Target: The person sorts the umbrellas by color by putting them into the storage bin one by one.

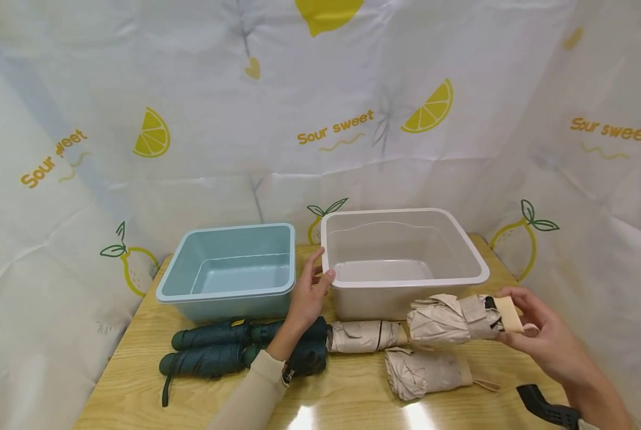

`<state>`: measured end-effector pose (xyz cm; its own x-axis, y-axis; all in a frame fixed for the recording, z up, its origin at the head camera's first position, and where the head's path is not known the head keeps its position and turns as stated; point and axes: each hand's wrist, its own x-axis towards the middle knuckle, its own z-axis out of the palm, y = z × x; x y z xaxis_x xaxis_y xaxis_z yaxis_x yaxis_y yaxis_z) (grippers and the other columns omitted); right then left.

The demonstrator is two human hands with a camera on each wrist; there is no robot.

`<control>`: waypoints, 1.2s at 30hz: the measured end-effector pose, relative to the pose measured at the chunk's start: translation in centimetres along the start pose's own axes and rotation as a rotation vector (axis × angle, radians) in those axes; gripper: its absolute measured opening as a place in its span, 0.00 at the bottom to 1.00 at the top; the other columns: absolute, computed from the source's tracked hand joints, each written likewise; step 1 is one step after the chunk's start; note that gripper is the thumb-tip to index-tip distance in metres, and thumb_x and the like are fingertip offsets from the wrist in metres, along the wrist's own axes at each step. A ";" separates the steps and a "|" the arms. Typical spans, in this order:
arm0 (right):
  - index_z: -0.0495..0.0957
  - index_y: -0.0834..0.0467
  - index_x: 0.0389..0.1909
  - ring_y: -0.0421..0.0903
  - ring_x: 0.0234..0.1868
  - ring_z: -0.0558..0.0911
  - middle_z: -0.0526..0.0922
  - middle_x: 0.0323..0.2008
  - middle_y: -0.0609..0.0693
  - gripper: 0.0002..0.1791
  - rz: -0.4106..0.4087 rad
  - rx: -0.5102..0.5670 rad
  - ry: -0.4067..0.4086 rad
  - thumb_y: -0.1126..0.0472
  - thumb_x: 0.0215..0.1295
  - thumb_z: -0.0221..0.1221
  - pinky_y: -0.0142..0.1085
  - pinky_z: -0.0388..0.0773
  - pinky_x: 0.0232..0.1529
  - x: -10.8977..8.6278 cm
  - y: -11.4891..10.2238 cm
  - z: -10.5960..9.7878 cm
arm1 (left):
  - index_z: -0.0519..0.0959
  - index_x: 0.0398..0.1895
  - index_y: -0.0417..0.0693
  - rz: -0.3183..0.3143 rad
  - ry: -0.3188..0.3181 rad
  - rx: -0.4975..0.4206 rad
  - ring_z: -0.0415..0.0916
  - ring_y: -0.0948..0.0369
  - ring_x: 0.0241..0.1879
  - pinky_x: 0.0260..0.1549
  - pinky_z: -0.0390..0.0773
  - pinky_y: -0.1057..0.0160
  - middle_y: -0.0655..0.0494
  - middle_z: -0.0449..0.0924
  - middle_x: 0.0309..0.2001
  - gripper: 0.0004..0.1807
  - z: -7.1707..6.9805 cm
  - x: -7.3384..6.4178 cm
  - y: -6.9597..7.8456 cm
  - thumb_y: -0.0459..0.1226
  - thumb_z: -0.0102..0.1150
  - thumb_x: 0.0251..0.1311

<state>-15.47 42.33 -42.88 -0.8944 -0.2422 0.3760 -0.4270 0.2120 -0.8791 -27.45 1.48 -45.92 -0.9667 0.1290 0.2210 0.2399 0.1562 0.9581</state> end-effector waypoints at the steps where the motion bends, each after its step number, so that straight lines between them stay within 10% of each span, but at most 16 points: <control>1: 0.65 0.62 0.69 0.38 0.41 0.85 0.78 0.60 0.38 0.38 -0.004 0.040 -0.003 0.91 0.59 0.51 0.33 0.83 0.31 0.1 -0.1 0.1 | 0.60 0.78 0.73 0.001 0.000 -0.002 0.80 0.51 0.57 0.50 0.85 0.48 0.46 0.75 0.67 0.31 0.0 0.0 0.0 0.52 0.53 0.73; 36: 0.55 0.67 0.71 0.43 0.62 0.78 0.64 0.71 0.53 0.42 -0.201 0.552 -0.224 0.93 0.55 0.27 0.34 0.84 0.53 4.1 -2.3 0.7 | 0.60 0.78 0.70 0.033 -0.008 -0.012 0.80 0.49 0.56 0.49 0.85 0.48 0.43 0.75 0.66 0.31 0.1 0.1 -0.3 0.52 0.52 0.74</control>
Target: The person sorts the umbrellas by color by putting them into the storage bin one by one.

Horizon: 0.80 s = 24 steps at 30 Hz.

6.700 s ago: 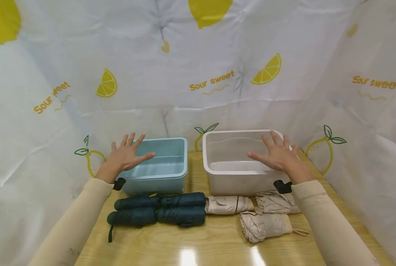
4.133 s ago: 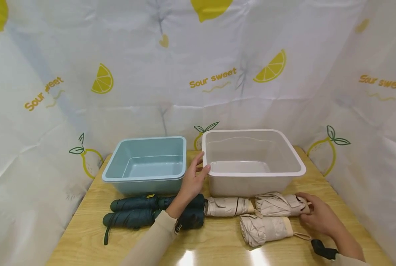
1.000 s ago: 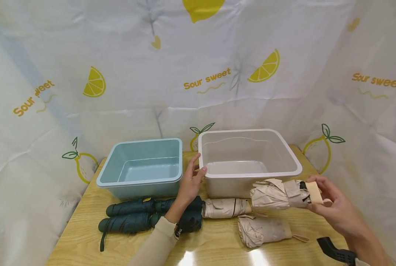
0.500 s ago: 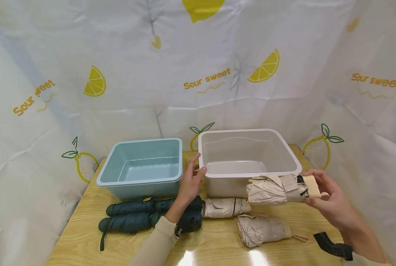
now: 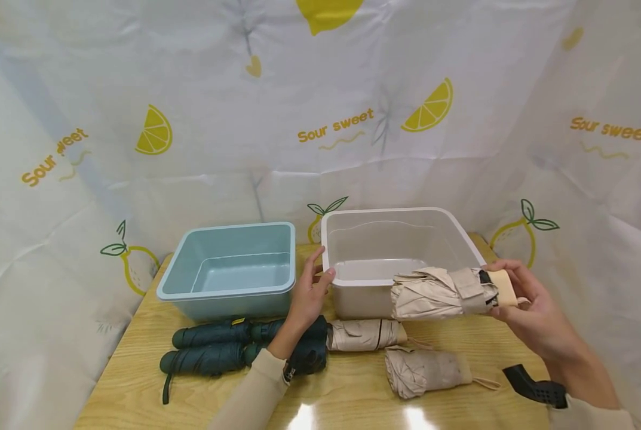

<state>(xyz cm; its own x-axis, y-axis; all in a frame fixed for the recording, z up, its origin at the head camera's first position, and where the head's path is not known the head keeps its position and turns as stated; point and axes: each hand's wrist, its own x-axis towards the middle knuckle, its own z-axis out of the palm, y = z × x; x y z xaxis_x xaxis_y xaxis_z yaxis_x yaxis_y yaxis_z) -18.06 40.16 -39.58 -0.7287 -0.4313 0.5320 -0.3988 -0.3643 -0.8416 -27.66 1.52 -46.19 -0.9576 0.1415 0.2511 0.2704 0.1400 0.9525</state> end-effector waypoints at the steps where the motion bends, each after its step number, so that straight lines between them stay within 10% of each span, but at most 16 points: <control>1: 0.55 0.67 0.71 0.43 0.62 0.78 0.63 0.71 0.53 0.42 -0.006 0.009 -0.004 0.93 0.54 0.27 0.34 0.84 0.53 0.3 0.0 0.0 | 0.60 0.78 0.70 0.000 -0.001 0.001 0.80 0.48 0.56 0.49 0.85 0.48 0.42 0.75 0.66 0.31 0.0 0.0 0.0 0.52 0.52 0.74; 24: 0.57 0.65 0.72 0.44 0.58 0.82 0.72 0.63 0.55 0.36 0.079 0.057 0.079 0.90 0.65 0.31 0.38 0.83 0.56 6.0 0.0 0.7 | 0.59 0.78 0.76 -0.023 -0.012 -0.012 0.80 0.48 0.58 0.51 0.84 0.45 0.42 0.75 0.67 0.32 0.0 0.1 -0.3 0.55 0.52 0.73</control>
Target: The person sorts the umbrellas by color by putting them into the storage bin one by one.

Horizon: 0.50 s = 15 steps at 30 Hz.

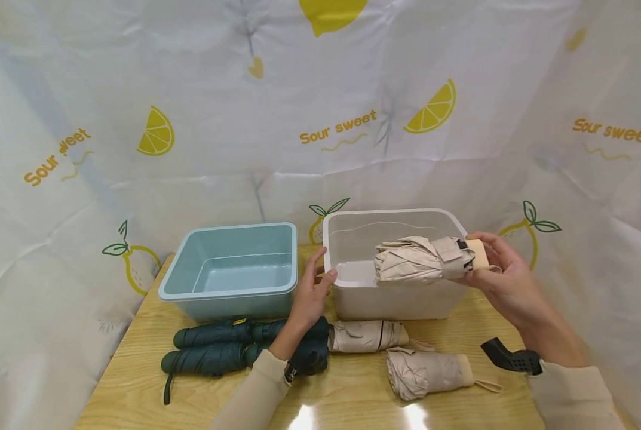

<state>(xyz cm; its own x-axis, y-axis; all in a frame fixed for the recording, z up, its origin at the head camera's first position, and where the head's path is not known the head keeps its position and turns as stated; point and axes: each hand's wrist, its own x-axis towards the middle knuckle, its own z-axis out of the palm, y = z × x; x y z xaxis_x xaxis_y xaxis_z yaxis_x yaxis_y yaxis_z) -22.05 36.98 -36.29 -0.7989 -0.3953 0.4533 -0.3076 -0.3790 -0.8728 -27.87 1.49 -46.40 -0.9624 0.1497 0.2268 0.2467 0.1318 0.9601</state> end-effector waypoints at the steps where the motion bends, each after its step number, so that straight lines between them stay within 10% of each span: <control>1: 0.58 0.64 0.72 0.44 0.58 0.82 0.72 0.63 0.55 0.36 0.013 -0.015 0.021 0.89 0.66 0.32 0.38 0.84 0.56 0.2 0.0 0.1 | 0.59 0.78 0.75 0.000 0.000 -0.001 0.80 0.48 0.58 0.51 0.84 0.45 0.42 0.75 0.67 0.32 0.0 0.0 0.0 0.55 0.52 0.73; 15: 0.66 0.59 0.68 0.45 0.54 0.83 0.72 0.58 0.53 0.34 0.109 0.006 0.080 0.88 0.67 0.36 0.41 0.86 0.52 3.6 0.3 -0.3 | 0.59 0.79 0.72 0.007 0.003 -0.001 0.81 0.48 0.58 0.50 0.84 0.46 0.42 0.76 0.67 0.33 0.1 -0.1 -0.1 0.55 0.52 0.73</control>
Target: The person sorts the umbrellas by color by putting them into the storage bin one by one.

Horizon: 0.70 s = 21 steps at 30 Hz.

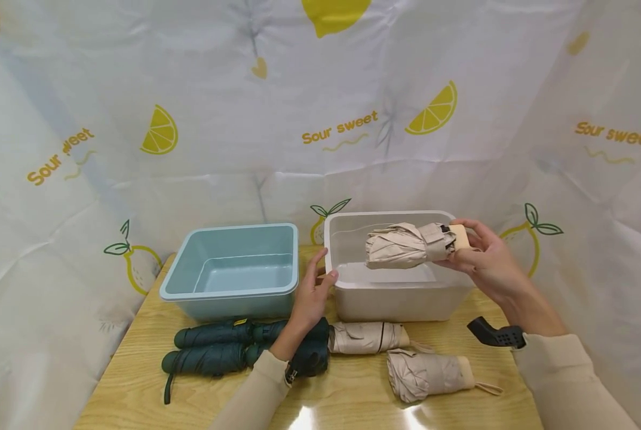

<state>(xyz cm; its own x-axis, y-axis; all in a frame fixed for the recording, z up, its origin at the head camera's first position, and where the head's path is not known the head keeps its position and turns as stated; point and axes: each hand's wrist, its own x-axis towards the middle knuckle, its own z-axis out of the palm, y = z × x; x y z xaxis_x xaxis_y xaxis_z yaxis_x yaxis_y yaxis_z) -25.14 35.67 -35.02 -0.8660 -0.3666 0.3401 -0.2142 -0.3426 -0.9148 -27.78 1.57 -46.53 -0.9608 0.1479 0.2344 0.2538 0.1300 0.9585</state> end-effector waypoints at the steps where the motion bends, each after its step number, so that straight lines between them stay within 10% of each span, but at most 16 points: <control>1: 0.66 0.58 0.67 0.44 0.54 0.83 0.72 0.58 0.52 0.34 0.013 -0.007 0.015 0.88 0.67 0.37 0.41 0.86 0.52 0.2 -0.1 0.0 | 0.59 0.79 0.72 -0.003 0.001 0.000 0.81 0.48 0.58 0.50 0.84 0.47 0.43 0.76 0.66 0.32 0.0 0.0 0.1 0.55 0.52 0.73; 21: 0.64 0.54 0.63 0.41 0.50 0.82 0.71 0.55 0.48 0.28 0.251 -0.161 0.156 0.81 0.69 0.49 0.37 0.87 0.48 6.3 -0.9 0.8 | 0.60 0.78 0.75 -0.016 0.020 -0.024 0.80 0.48 0.58 0.48 0.85 0.49 0.40 0.76 0.66 0.32 0.2 0.1 0.1 0.53 0.53 0.73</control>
<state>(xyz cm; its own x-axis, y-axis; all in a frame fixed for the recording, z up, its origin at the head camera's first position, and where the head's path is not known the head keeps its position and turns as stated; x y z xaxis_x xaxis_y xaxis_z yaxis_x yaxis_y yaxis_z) -29.99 32.97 -31.88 -0.9569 -0.2807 0.0740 -0.0436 -0.1130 -0.9926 -27.81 1.78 -46.48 -0.9669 0.1263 0.2217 0.2355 0.1081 0.9658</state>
